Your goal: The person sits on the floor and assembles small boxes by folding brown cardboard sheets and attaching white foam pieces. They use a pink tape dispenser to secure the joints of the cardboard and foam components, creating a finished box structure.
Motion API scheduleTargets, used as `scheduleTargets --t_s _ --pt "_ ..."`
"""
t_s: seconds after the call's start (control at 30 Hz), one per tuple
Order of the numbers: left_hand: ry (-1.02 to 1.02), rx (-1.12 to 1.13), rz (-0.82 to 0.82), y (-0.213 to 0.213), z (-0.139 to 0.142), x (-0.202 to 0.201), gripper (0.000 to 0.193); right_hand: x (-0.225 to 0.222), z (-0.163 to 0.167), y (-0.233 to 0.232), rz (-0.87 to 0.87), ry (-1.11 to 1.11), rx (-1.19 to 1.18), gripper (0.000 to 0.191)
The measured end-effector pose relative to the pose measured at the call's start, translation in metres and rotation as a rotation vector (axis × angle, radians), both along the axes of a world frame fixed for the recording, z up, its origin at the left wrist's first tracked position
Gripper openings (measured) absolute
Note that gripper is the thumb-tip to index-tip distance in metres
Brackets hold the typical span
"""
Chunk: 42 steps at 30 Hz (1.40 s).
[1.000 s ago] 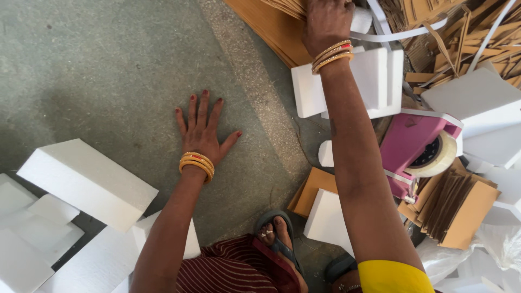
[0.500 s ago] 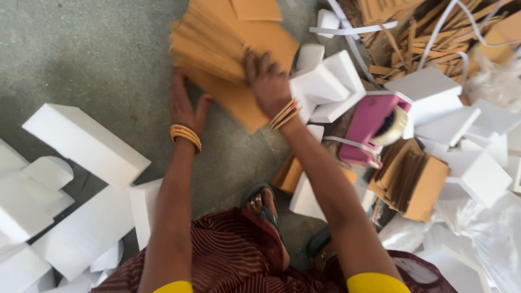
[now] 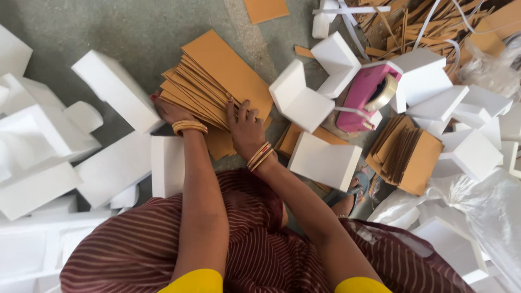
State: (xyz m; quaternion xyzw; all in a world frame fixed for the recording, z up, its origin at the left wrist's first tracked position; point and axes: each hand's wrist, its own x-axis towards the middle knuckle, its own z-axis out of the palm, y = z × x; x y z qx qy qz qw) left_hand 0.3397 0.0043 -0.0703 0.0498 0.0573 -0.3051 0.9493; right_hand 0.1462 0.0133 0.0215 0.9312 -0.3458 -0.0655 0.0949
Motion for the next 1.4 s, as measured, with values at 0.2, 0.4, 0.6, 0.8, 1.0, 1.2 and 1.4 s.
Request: scheduleTargets --t_s 0.2,0.4,0.6,0.8,1.0,1.2,1.4 --pt "0.016 0.854 0.119 0.017 0.030 -0.049 0.056 -0.013 0.052 -0.027 -0.136 -0.094 0.597 0.100" --pt "0.087 1.129 -0.039 0.022 0.040 -0.089 0.062 -0.010 0.035 -0.095 -0.302 -0.489 0.629 0.083" --pt "0.129 1.139 -0.098 0.016 0.015 -0.090 0.069 0.001 0.007 -0.139 -0.344 -0.452 0.654 0.103" --pt "0.035 1.194 -0.085 0.019 -0.009 -0.089 0.072 0.015 -0.008 -0.159 -0.430 -0.292 0.855 0.138" --pt "0.050 1.079 -0.036 0.015 -0.003 -0.087 0.077 0.007 -0.008 -0.158 -0.425 -0.254 0.937 0.145" --pt "-0.037 1.023 -0.003 0.014 0.001 -0.090 0.083 0.005 -0.011 -0.143 -0.401 -0.376 0.983 0.129" --pt "-0.132 0.997 -0.014 0.008 -0.006 -0.087 0.087 0.001 -0.019 -0.137 -0.305 -0.563 1.180 0.117"
